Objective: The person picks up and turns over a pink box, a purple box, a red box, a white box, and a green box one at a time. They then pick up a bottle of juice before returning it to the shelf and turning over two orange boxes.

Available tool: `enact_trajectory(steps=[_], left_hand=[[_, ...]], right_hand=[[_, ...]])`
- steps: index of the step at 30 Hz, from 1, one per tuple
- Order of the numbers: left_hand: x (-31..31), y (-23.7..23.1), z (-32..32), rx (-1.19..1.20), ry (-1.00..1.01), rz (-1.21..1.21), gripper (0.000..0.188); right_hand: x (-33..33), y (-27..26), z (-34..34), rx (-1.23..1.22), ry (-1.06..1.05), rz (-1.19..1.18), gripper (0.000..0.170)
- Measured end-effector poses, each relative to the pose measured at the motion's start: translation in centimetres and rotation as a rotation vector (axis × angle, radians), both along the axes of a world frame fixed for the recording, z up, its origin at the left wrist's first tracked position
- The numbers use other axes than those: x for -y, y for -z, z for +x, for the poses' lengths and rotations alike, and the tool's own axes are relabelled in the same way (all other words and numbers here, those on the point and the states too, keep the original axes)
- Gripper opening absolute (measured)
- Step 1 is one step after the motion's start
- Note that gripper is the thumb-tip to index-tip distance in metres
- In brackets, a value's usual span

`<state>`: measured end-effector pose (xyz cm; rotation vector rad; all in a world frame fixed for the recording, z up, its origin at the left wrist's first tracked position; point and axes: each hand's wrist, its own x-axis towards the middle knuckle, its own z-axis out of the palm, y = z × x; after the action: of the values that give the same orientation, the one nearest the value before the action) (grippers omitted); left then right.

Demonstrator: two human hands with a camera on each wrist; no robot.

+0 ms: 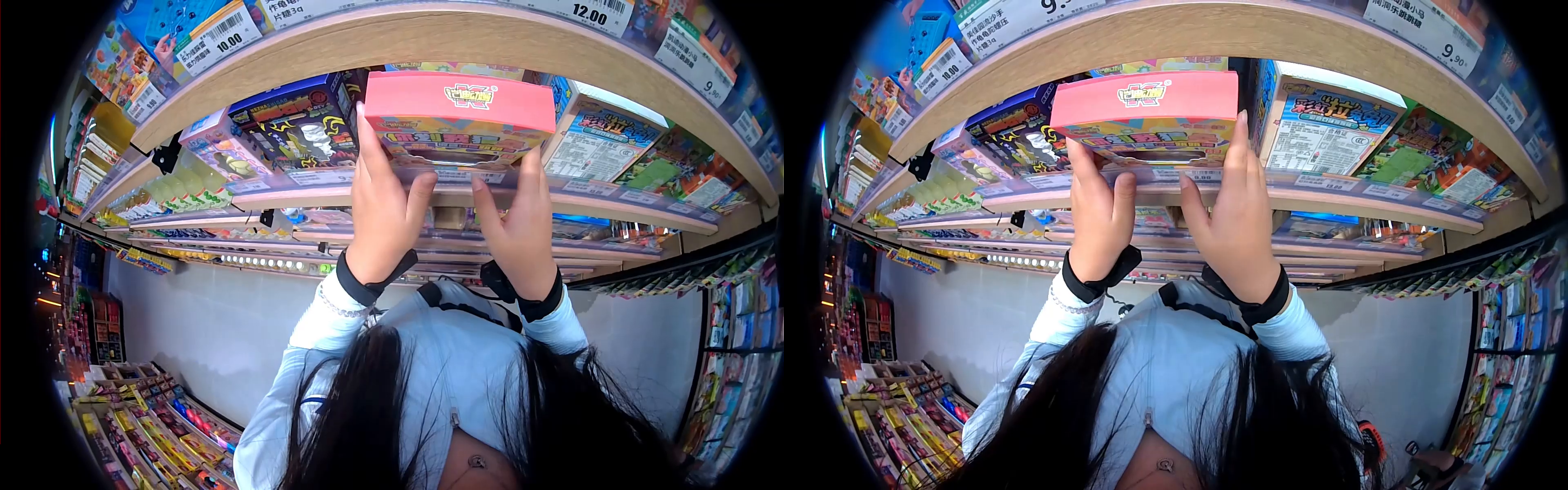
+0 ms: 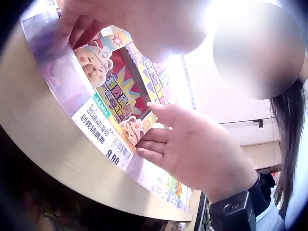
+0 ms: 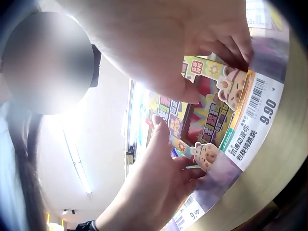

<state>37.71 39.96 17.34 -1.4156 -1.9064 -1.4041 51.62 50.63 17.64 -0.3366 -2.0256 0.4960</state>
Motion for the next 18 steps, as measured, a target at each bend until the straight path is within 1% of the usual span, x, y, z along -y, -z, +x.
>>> enact_trajectory(steps=[2,5,7,10,14,16,17,18], left_hand=[[-0.2,0.6,0.2,-0.035,-0.015,0.025,0.084],[-0.6,0.6,0.7,-0.052,-0.050,0.009,0.088],[-0.8,-0.2,1.1,-0.069,-0.097,0.005,0.087],[-0.8,-0.9,1.7,-0.001,-0.165,-0.044,0.086],[-1.0,-1.3,2.1,-0.018,-0.208,-0.061,0.087],[-1.0,-1.5,2.1,-0.009,-0.220,-0.079,0.089],[-0.8,-1.8,2.2,0.067,-0.198,-0.122,0.091],[-0.8,-1.6,2.3,0.100,-0.183,-0.092,0.091]], right_hand=[[-0.4,0.4,0.1,-0.010,-0.026,-0.010,0.075],[-0.8,-0.2,0.1,0.066,0.015,0.085,0.078],[-1.1,-1.4,0.1,0.137,-0.026,0.023,0.081],[-1.2,-2.5,0.1,0.208,-0.052,-0.023,0.085],[-1.6,-2.7,0.1,0.256,-0.039,-0.018,0.089],[-1.7,-2.4,0.0,0.208,-0.073,-0.023,0.089],[-1.5,-2.4,0.1,0.200,-0.089,-0.045,0.089],[-1.4,-2.4,0.1,0.191,-0.099,-0.067,0.089]])
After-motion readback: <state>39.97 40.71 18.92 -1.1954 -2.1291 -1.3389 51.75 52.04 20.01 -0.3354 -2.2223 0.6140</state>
